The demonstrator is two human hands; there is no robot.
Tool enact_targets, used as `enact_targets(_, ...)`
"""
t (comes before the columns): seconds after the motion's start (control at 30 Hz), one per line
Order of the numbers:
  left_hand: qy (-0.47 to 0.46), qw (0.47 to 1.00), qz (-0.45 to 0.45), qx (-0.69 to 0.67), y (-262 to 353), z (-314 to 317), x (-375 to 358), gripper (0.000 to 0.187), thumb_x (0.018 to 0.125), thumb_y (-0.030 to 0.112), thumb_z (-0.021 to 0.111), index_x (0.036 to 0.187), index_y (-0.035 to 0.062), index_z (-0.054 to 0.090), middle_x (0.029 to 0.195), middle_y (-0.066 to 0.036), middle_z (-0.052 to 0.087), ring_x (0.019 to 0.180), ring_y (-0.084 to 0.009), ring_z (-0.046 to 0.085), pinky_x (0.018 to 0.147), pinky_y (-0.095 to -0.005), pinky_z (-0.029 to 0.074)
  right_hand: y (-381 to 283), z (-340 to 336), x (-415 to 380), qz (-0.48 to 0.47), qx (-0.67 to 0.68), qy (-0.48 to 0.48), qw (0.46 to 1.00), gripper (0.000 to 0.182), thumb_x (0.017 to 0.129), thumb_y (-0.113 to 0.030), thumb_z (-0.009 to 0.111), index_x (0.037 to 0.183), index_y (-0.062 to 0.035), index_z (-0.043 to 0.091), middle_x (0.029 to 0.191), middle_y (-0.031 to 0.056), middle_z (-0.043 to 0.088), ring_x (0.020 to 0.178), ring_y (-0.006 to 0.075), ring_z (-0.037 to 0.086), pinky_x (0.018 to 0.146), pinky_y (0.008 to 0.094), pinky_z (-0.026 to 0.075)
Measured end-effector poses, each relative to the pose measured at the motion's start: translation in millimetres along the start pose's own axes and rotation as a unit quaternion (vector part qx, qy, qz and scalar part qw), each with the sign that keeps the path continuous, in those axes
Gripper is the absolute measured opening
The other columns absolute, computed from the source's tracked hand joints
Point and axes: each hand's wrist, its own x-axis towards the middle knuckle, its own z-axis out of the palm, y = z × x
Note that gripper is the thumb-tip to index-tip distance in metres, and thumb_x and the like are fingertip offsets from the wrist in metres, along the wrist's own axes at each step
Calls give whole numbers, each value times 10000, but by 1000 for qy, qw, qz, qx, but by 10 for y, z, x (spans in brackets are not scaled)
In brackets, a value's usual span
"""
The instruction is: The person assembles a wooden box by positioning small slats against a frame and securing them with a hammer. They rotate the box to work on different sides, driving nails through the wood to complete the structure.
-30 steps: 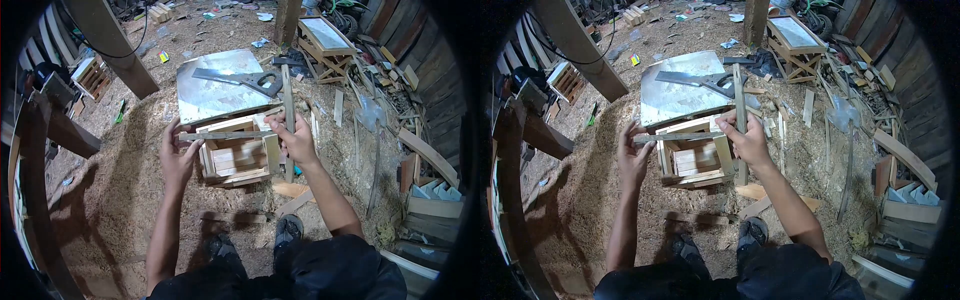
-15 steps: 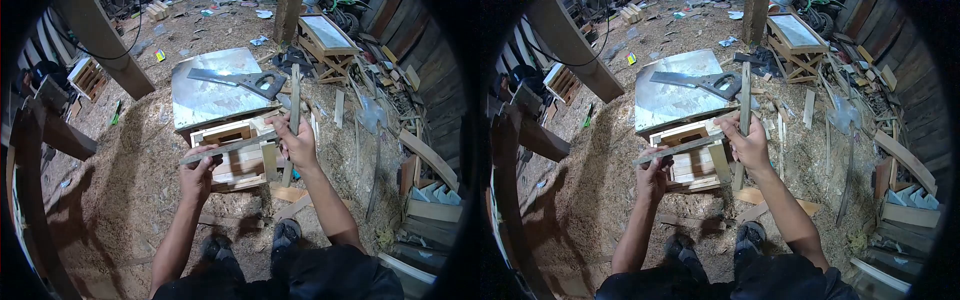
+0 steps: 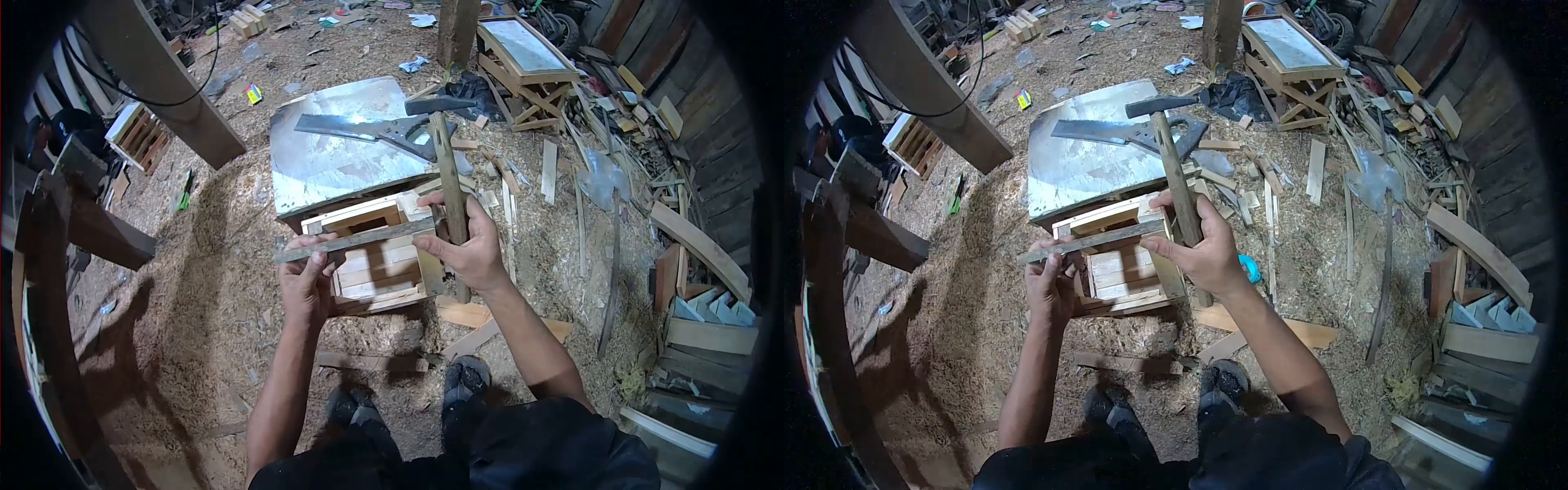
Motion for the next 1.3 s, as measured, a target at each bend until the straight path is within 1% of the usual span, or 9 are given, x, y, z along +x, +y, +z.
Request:
enact_targets(0.4, 61, 994, -44, 82, 117, 211, -86, 197, 957, 175, 656, 1050, 7, 611, 986, -154, 694, 771, -191, 702, 633, -300, 580, 114, 43, -20, -55, 5, 27, 998, 491, 828, -138, 815, 1210, -20, 531, 1206, 78, 601, 1121, 131, 568, 983, 285, 457)
enact_targets(0.5, -14, 864, -239, 443, 495, 379, -252, 249, 939, 253, 691, 884, 11, 673, 761, -86, 691, 635, -145, 672, 517, -259, 503, 132, 38, -24, -40, 21, 33, 998, 479, 828, -129, 813, 1199, -22, 529, 1207, 75, 597, 1127, 126, 561, 983, 286, 453)
enact_targets(0.53, -58, 814, -173, 551, 582, 508, -362, 242, 908, 243, 732, 796, 39, 667, 589, -16, 630, 545, -78, 613, 470, -228, 452, 130, 37, -8, -52, 20, 33, 998, 478, 828, -127, 813, 1198, -22, 529, 1203, 72, 597, 1122, 123, 560, 980, 286, 453)
enact_targets(0.67, -221, 591, 309, 711, 774, 1121, -157, 278, 848, 209, 750, 1056, 47, 660, 1033, -137, 676, 1023, -243, 645, 908, -400, 498, 157, 73, -13, -62, 34, 36, 997, 474, 828, -115, 811, 1198, -23, 528, 1189, 60, 596, 1080, 119, 566, 954, 284, 458)
enact_targets(0.7, -263, 585, 255, 724, 686, 1105, -17, 404, 860, 195, 719, 1224, 72, 593, 1205, -152, 610, 1226, -313, 523, 1084, -457, 364, 185, 90, -13, -66, 42, 40, 996, 473, 829, -114, 810, 1198, -24, 528, 1186, 58, 596, 1073, 119, 568, 949, 282, 459)
enact_targets(0.73, -300, 537, 286, 735, 619, 1087, 166, 437, 889, 200, 672, 1289, 79, 545, 1147, -168, 638, 1104, -351, 607, 970, -460, 476, 191, 91, -7, -70, 49, 45, 995, 473, 829, -113, 810, 1197, -25, 527, 1184, 56, 596, 1066, 119, 569, 945, 281, 460)
enact_targets(0.83, -377, 515, 97, 764, 521, 940, 441, 398, 923, 182, 554, 1312, 106, 522, 1048, -184, 679, 717, -378, 682, 607, -482, 538, 159, 66, -6, -57, 40, 36, 997, 471, 827, -105, 809, 1190, -22, 521, 1190, 68, 593, 1079, 126, 573, 946, 284, 463)
enact_targets(1.17, -427, 578, 106, 688, 524, 918, 644, 452, 837, 118, 605, 1283, 75, 547, 761, -214, 663, 708, -407, 653, 646, -506, 510, 175, 99, -18, -84, 33, 51, 995, 458, 838, -112, 800, 1171, -24, 498, 1219, 92, 578, 1060, 128, 557, 933, 284, 464)
enact_targets(1.3, -424, 563, 44, 708, 629, 1024, 674, 392, 888, 109, 617, 1272, 41, 580, 999, -204, 691, 814, -402, 675, 711, -475, 531, 146, 143, -57, -61, 24, 83, 994, 510, 837, -160, 811, 1211, -17, 495, 1164, 66, 584, 987, 98, 558, 849, 248, 482)
